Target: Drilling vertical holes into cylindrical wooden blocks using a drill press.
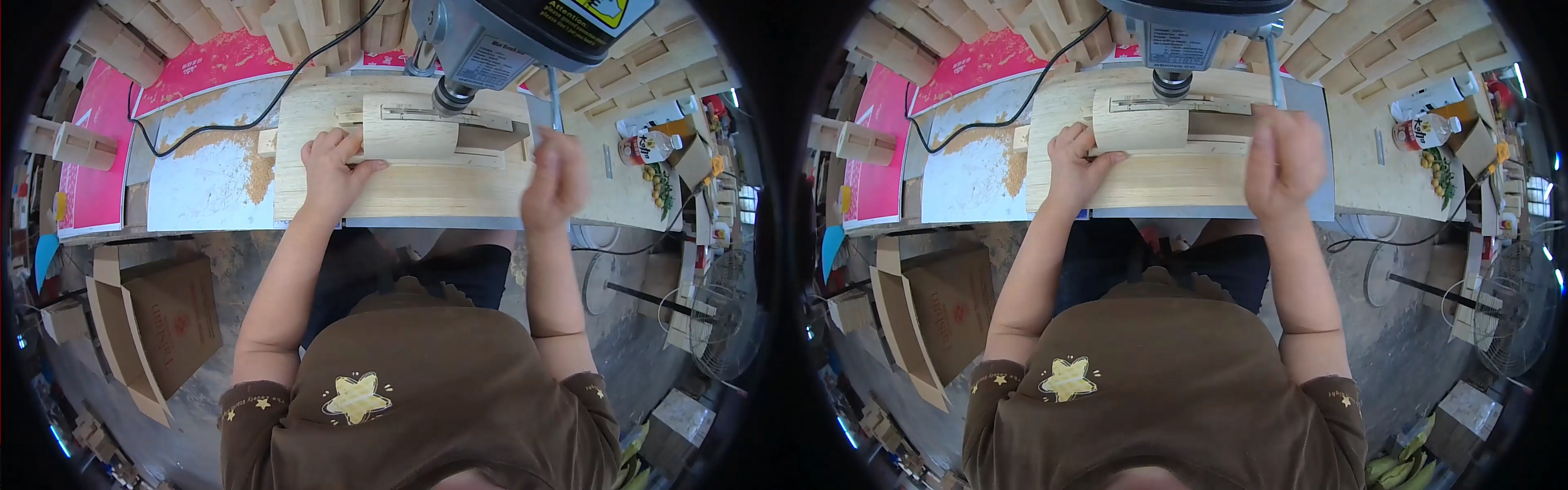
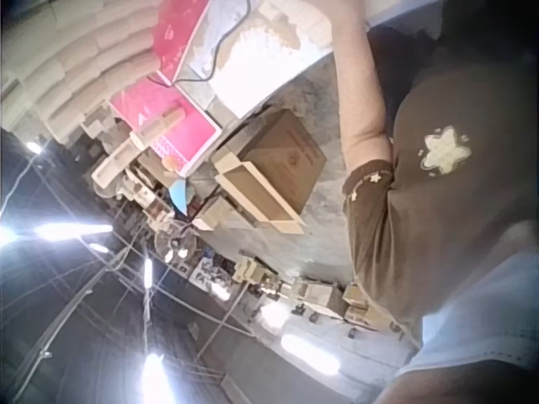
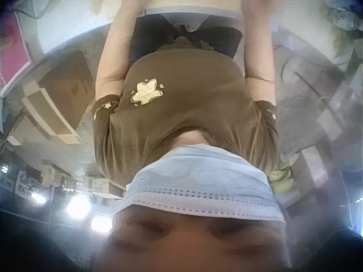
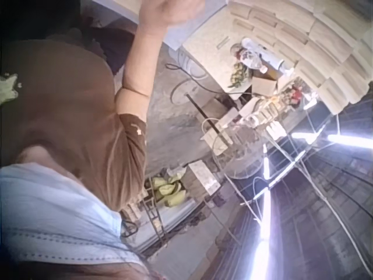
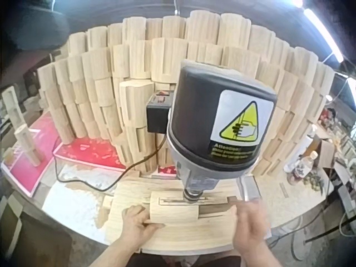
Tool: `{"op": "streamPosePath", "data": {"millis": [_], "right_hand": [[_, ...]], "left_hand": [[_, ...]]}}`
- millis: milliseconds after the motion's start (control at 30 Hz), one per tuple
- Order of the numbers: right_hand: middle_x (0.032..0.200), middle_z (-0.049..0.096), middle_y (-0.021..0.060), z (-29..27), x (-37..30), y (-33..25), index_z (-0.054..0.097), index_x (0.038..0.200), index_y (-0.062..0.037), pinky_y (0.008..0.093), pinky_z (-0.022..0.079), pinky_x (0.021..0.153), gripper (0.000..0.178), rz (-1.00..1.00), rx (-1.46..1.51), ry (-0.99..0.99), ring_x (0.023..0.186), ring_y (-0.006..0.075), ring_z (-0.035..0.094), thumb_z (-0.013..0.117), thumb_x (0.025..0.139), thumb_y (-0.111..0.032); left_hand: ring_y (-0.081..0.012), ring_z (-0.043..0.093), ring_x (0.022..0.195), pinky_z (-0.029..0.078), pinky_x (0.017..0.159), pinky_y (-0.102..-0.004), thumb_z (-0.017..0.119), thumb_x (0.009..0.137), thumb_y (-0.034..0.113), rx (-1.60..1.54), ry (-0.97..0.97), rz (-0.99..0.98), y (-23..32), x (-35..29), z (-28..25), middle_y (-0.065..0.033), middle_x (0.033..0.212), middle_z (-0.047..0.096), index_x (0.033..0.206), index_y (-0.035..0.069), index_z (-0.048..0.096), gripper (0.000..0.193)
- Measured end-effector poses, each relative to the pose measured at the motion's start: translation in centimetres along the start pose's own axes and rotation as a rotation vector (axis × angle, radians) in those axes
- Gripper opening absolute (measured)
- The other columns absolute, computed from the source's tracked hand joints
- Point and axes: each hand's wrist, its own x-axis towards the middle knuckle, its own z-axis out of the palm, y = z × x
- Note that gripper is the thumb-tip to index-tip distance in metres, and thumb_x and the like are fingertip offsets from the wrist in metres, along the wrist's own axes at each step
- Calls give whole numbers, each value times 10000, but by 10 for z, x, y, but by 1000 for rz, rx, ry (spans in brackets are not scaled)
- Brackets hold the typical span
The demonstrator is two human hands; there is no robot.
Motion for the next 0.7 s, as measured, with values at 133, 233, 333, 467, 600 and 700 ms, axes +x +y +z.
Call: {"op": "streamPosePath", "data": {"millis": [133,233,333,467,600,700], "right_hand": [[635,513,22,-19,80,-29,637,847,10,221,338,507,171,94,28,102,540,74,423,526,893,-111],[645,497,-5,-12,149,-7,646,829,16,198,308,487,232,-70,-141,16,516,46,396,500,908,-146],[785,627,188,0,182,18,593,984,52,308,458,634,249,-42,-236,-225,714,171,580,499,875,-150],[743,633,166,-3,183,15,599,954,61,311,462,607,264,-151,-255,-178,680,188,585,492,877,-167],[709,573,60,-11,156,-30,634,884,28,251,379,570,251,396,183,-41,626,123,498,492,897,-178],[627,502,13,-24,111,-32,652,777,24,218,306,481,286,259,53,39,501,64,405,499,901,-184]], "left_hand": [[-194,509,796,292,783,-367,801,569,307,-34,-36,-53,3,-2,-5,8,740,516,946,125,666,439],[-197,508,810,282,792,-374,802,569,313,28,-6,-1,15,3,3,5,757,521,969,135,669,457],[-203,506,828,276,812,-393,800,578,317,96,49,56,31,6,19,-2,783,526,1012,158,667,480],[-211,504,843,270,841,-414,792,592,321,61,22,1,38,8,21,-10,790,518,1047,186,659,492],[-214,506,847,268,848,-415,790,594,320,46,7,-6,37,7,21,-12,777,507,1053,187,657,495],[-210,507,846,269,843,-409,791,592,319,55,-3,-7,35,6,22,-13,774,503,1054,182,656,501]]}}
